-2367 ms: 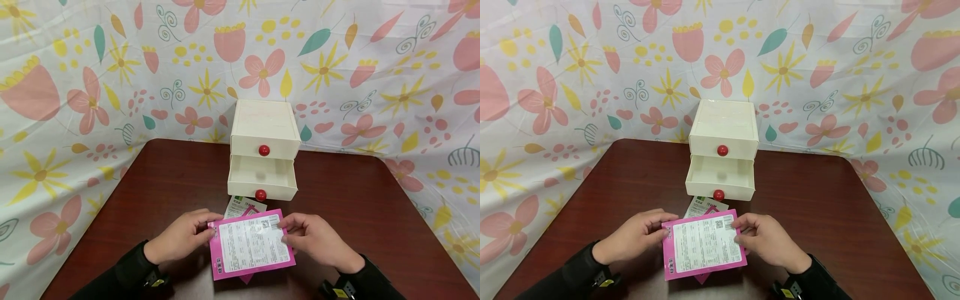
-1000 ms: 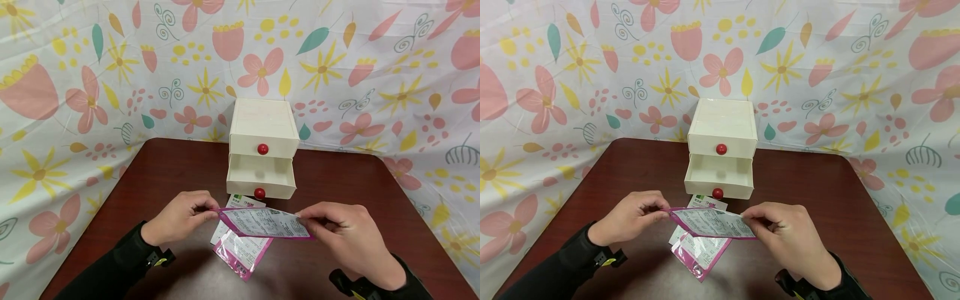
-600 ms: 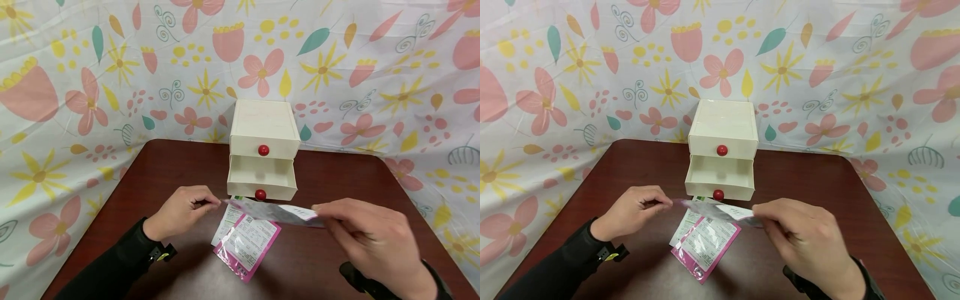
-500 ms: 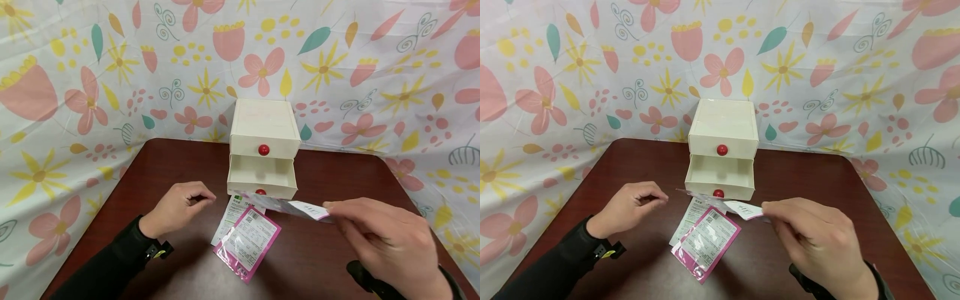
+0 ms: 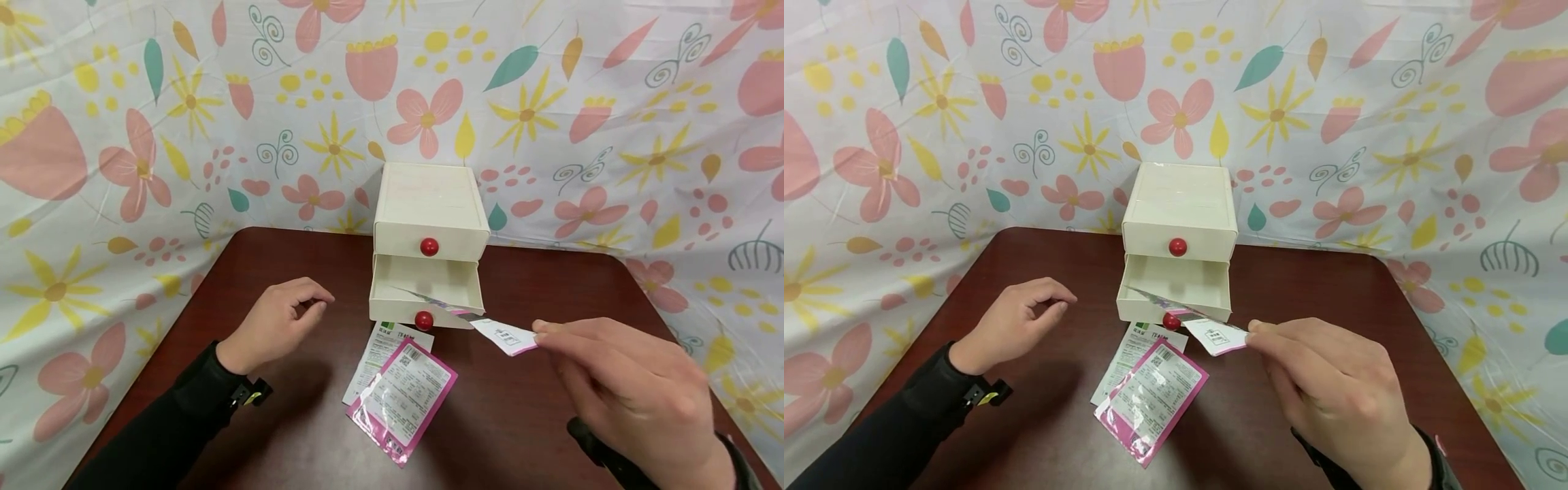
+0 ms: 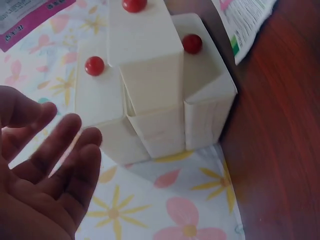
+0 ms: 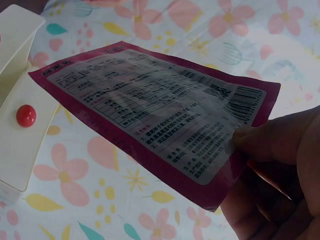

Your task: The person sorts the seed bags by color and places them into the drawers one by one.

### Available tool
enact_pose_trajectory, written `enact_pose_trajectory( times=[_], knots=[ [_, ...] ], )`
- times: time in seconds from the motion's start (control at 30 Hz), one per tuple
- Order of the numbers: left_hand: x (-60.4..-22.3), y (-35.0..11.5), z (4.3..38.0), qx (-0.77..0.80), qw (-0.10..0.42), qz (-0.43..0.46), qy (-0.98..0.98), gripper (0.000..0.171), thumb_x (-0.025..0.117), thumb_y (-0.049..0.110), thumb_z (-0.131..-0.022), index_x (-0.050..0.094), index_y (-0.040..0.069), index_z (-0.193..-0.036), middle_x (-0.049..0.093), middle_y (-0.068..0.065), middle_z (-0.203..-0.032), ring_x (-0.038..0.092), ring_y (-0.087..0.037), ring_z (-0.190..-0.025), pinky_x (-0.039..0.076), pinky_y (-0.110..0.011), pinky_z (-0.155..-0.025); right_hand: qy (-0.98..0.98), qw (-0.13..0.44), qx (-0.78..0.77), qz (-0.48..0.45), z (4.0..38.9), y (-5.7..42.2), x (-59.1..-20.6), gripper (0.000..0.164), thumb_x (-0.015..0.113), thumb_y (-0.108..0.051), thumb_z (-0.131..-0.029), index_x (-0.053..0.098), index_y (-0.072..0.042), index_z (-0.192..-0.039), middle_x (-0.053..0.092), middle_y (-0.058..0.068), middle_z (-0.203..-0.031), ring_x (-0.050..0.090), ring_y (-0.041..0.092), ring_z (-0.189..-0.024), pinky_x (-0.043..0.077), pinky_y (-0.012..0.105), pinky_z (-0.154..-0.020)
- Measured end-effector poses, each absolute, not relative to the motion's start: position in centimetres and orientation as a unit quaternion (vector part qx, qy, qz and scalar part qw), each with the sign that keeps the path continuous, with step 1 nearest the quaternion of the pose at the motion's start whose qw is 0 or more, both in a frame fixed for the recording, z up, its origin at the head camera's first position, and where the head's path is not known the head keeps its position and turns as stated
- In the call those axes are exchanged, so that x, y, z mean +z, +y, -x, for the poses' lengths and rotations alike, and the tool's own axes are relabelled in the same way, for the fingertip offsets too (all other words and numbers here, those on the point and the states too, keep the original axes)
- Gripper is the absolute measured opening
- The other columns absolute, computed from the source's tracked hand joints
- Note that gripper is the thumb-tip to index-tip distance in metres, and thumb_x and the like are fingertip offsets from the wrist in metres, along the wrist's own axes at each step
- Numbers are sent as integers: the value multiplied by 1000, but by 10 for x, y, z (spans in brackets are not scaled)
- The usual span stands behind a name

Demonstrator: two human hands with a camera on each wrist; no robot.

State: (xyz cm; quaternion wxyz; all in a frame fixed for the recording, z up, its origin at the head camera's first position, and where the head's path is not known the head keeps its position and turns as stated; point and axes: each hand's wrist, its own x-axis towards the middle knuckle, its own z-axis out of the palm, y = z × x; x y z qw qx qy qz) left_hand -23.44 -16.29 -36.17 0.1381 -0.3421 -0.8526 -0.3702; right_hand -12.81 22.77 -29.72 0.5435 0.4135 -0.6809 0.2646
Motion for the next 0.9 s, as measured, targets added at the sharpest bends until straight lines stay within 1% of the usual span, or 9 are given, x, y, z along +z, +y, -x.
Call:
enact_pose_trajectory(
  times=[0.07,0.17,0.27,0.37,0.47,0.6,0.7,0.9],
  knots=[
    [-362,-164,236,-356,135,336,-861,16,61,12,-98,73,16,-107,65,10,-105,59,-7,-86,52,-35,-70,-675,551,259,-417,129,224,-297,6,76,-4,-84,79,-1,-89,74,11,-80,70,20,-67,51,24,-77],
    [-364,-165,238,-321,128,324,-881,20,62,13,-98,72,12,-115,66,4,-114,61,-13,-103,52,-39,-83,-674,560,234,-422,129,217,-294,7,76,-8,-86,79,-2,-90,74,10,-81,70,19,-66,53,27,-78],
    [-367,-166,240,-272,124,317,-900,28,62,17,-98,69,8,-124,64,-4,-126,57,-21,-119,46,-43,-98,-675,555,214,-436,127,208,-286,11,72,-10,-91,79,-2,-91,74,9,-82,70,20,-65,54,29,-77],
    [-369,-167,241,-237,121,312,-912,35,62,20,-98,66,5,-130,59,-11,-136,50,-28,-128,38,-47,-106,-679,538,202,-457,124,200,-277,15,67,-11,-95,79,-2,-92,74,8,-82,69,20,-64,55,29,-71],
    [-371,-167,241,-221,119,297,-921,40,63,24,-98,64,4,-133,54,-15,-141,45,-35,-132,33,-54,-108,-677,526,196,-477,123,195,-272,18,63,-8,-97,78,-1,-91,74,8,-82,68,21,-61,55,30,-61],
    [-372,-168,241,-210,114,265,-934,44,62,28,-98,63,4,-135,52,-19,-142,42,-41,-133,29,-62,-107,-677,523,176,-487,125,189,-271,21,59,-4,-97,78,-1,-90,74,8,-81,65,20,-58,51,32,-52],
    [-372,-168,241,-206,109,254,-939,44,61,29,-99,62,3,-135,51,-20,-142,41,-42,-134,28,-63,-107,-688,515,158,-486,125,186,-270,24,56,-4,-99,77,0,-88,72,6,-80,64,20,-58,50,33,-50],
    [-373,-169,240,-201,107,251,-941,44,62,28,-99,62,4,-135,50,-23,-142,36,-45,-137,27,-63,-108,-726,473,128,-483,127,183,-275,30,51,-5,-102,75,0,-86,70,5,-80,62,18,-62,47,34,-51]
  ],
)
